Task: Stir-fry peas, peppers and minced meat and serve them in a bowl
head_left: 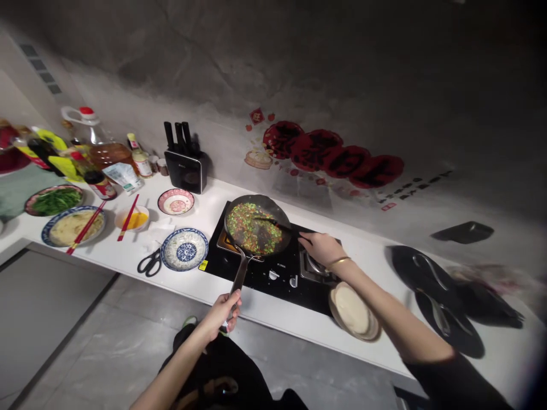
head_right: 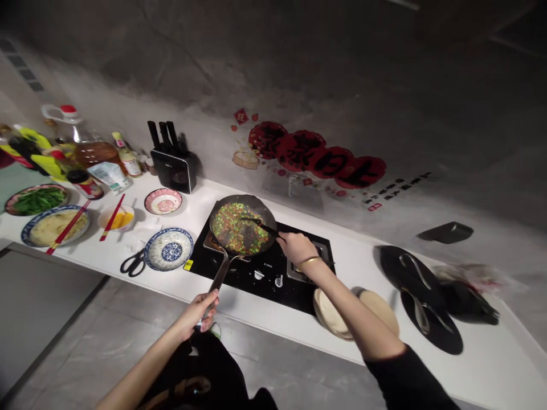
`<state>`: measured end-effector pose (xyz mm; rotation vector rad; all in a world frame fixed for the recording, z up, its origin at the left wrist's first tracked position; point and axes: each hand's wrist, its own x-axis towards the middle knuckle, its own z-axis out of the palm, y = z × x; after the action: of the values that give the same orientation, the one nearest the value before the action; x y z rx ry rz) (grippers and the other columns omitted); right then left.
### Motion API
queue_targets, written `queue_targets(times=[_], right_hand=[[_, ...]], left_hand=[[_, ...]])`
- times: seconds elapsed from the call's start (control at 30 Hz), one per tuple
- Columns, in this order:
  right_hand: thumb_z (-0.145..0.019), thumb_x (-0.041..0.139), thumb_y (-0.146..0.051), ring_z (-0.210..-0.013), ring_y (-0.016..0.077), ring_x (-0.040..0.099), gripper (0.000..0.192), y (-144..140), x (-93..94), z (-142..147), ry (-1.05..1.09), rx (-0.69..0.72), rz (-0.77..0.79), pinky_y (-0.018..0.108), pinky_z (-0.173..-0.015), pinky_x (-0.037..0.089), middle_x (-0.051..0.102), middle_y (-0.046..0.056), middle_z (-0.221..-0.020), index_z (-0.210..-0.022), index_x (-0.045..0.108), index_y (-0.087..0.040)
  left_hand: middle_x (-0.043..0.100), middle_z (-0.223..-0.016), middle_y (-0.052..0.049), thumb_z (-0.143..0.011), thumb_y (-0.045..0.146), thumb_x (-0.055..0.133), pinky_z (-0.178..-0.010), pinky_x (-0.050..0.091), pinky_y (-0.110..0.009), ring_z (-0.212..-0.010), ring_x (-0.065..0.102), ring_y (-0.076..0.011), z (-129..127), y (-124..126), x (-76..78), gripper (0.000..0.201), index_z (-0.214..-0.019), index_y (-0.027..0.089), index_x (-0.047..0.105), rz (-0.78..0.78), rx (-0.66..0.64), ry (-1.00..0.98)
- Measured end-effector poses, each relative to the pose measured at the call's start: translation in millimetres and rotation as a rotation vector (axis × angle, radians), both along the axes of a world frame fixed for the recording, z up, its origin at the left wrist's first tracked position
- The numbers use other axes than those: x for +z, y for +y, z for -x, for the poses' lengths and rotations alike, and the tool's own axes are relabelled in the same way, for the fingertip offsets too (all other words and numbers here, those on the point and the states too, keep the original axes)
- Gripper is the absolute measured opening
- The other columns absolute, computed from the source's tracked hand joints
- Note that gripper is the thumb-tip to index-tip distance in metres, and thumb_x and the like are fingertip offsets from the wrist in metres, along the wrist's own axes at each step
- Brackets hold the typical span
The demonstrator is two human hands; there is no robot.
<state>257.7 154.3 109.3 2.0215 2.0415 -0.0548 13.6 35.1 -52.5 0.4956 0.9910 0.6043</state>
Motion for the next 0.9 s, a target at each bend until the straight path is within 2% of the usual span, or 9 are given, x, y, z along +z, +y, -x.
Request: queue_targets(times=[0.1,0.2,0.27,0.33,0.43,0.53,0.67,0.8,0.9], right_hand=[[-0.090,0.032,-0.034,-0.096,0.0200,0.061,0.041,25.7,-21.1,26.4,0.065,0.049,-0.064,0.028,-0.081,0.044,0.066,0.008,-0.106,-0.123,0.054,-0.022],[-0.090,0.034,-0.032,-0.094,0.0203,0.061,0.040,33.7,-24.0,46.9,0.035,0.183,-0.031,0.028,-0.079,0.044,0.067,0.009,-0.104,-0.122,0.055,-0.023],[-0.089,0.036,-0.032,-0.092,0.0209,0.062,0.038,26.8,-13.9,46.3,-0.017,0.267,0.028,0.029,-0.076,0.045,0.067,0.009,-0.101,-0.119,0.057,-0.024],[-0.088,0.038,-0.033,-0.091,0.0212,0.062,0.037,14.4,4.2,32.1,-0.072,0.283,0.077,0.029,-0.076,0.045,0.068,0.009,-0.100,-0.118,0.059,-0.026],[-0.087,0.039,-0.033,-0.090,0.0216,0.062,0.037,-5.0,33.9,-1.9,-0.123,0.217,0.115,0.030,-0.076,0.045,0.068,0.008,-0.099,-0.117,0.060,-0.027],[-0.084,0.043,-0.032,-0.088,0.0209,0.063,0.033,-17.8,45.4,-26.2,-0.101,0.162,0.182,0.030,-0.076,0.045,0.069,0.005,-0.097,-0.109,0.065,-0.029],[-0.087,0.039,-0.033,-0.092,0.0202,0.062,0.035,-12.6,25.2,-22.5,-0.086,0.085,0.109,0.030,-0.079,0.044,0.068,0.005,-0.103,-0.111,0.063,-0.027],[-0.090,0.032,-0.034,-0.095,0.0204,0.061,0.039,17.0,1.0,1.9,-0.064,-0.012,0.023,0.029,-0.079,0.043,0.067,0.009,-0.105,-0.116,0.059,-0.023],[-0.090,0.031,-0.031,-0.092,0.0224,0.062,0.040,32.7,-0.4,11.1,-0.087,-0.095,0.072,0.030,-0.075,0.043,0.066,0.015,-0.102,-0.109,0.063,-0.015]], left_hand=[[0.040,-0.044,0.009,-0.066,0.064,0.056,-0.030,0.021,-0.017,-0.027,0.030,-0.0033,0.4,-0.4,-1.3,0.047,-0.070,0.018,0.046,-0.007,-0.002,0.014],[0.039,-0.044,0.010,-0.065,0.065,0.056,-0.030,0.020,-0.017,-0.027,0.030,-0.0032,0.7,-0.5,-1.0,0.048,-0.070,0.019,0.046,-0.001,-0.004,0.016],[0.039,-0.044,0.010,-0.065,0.065,0.056,-0.030,0.019,-0.017,-0.028,0.030,-0.0030,0.8,-0.6,-0.6,0.047,-0.070,0.019,0.046,0.001,-0.004,0.015],[0.039,-0.045,0.010,-0.065,0.064,0.057,-0.030,0.020,-0.017,-0.028,0.030,-0.0028,0.8,-1.0,-0.5,0.047,-0.070,0.018,0.047,-0.003,-0.001,0.014],[0.039,-0.045,0.010,-0.066,0.063,0.056,-0.030,0.022,-0.017,-0.027,0.030,-0.0028,0.6,-1.6,-1.3,0.046,-0.070,0.018,0.047,-0.017,-0.005,0.010],[0.039,-0.044,0.010,-0.065,0.065,0.056,-0.030,0.021,-0.017,-0.027,0.031,-0.0028,0.3,-1.5,-2.6,0.048,-0.070,0.018,0.046,-0.013,-0.013,0.006],[0.040,-0.044,0.010,-0.062,0.068,0.056,-0.030,0.021,-0.017,-0.026,0.032,-0.0030,-0.4,-0.7,-2.2,0.051,-0.070,0.018,0.046,0.002,-0.005,0.007],[0.041,-0.043,0.009,-0.060,0.070,0.056,-0.028,0.021,-0.017,-0.025,0.031,-0.0037,-1.0,0.3,1.5,0.054,-0.069,0.018,0.045,-0.006,-0.004,0.015],[0.041,-0.043,0.009,-0.059,0.070,0.056,-0.028,0.020,-0.018,-0.025,0.032,-0.0039,-0.8,0.8,3.9,0.054,-0.070,0.018,0.045,-0.008,-0.001,0.019]])
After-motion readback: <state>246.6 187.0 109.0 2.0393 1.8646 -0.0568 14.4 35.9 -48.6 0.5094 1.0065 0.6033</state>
